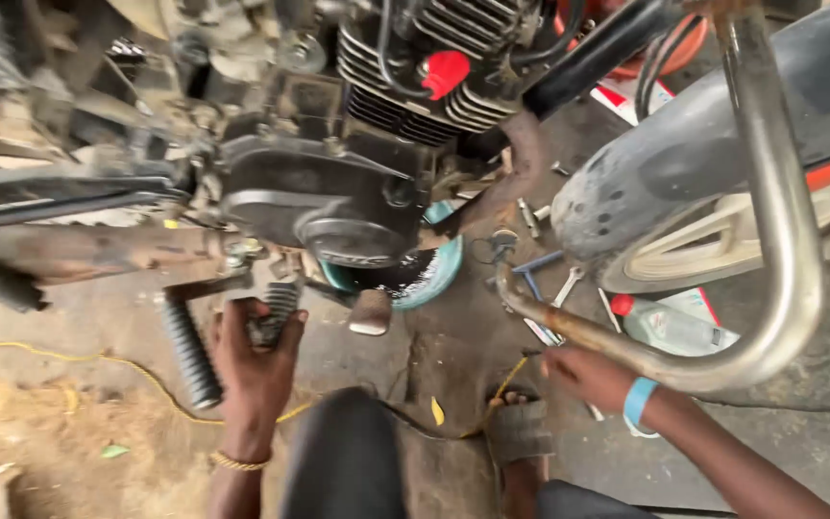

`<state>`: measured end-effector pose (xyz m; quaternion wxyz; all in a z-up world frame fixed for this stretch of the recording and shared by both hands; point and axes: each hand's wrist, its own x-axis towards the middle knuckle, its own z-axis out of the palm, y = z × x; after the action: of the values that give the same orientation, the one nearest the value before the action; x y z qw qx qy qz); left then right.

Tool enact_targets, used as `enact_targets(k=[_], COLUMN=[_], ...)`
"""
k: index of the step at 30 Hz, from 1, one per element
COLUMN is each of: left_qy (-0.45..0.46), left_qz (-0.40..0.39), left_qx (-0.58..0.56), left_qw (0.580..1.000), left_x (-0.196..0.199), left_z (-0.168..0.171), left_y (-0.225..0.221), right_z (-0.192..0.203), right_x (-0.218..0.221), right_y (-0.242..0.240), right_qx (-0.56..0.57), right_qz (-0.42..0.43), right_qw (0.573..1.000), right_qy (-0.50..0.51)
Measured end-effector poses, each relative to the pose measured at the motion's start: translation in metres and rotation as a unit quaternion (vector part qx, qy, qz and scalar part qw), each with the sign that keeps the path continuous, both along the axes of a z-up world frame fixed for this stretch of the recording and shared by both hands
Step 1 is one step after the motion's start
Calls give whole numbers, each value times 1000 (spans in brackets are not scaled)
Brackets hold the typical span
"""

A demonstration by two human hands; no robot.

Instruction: The person sits on the ground beside a motorcycle and works at the engine's lower drain area, using a wrench to loosen fittings while used oil drains into a basin below. They reach into the basin, reposition it, wipe components and their hands with a cloth, and continue tightening and checking the drain area.

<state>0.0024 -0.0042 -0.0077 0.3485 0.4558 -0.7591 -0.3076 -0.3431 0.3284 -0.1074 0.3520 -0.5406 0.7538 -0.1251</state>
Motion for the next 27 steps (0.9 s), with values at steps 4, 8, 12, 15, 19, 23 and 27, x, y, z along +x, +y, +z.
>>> enact_targets(k=[4,8,12,15,19,23,27], left_qy=[-58,-123,-126,-115,-86,-73,-48], left_qz=[9,39,64,85,103,88,84], left_qx=[27,78,67,65,58,0,37], left_qw=[998,989,988,988,989,993,995], left_x=[-13,-26,-29,-37,-34,-24,-23], left_z=[22,32,27,26,16,16,21], left_y=[6,-5,-3,-1,0,3,4], right_z=[-41,-165,-185,-201,-245,-219,-158], right_x=[-47,-83,-68,-82,-118,-102,-67], right_y=[-7,27,-17,-14,13,-3,-50], right_qx=[130,-40,42,91,100,-6,76], right_qz=[-154,-214,-269,-276,-288,-260,-275], right_qw=[967,974,940,933,941,956,939], right_qy=[157,-55,207,211,144,136,192])
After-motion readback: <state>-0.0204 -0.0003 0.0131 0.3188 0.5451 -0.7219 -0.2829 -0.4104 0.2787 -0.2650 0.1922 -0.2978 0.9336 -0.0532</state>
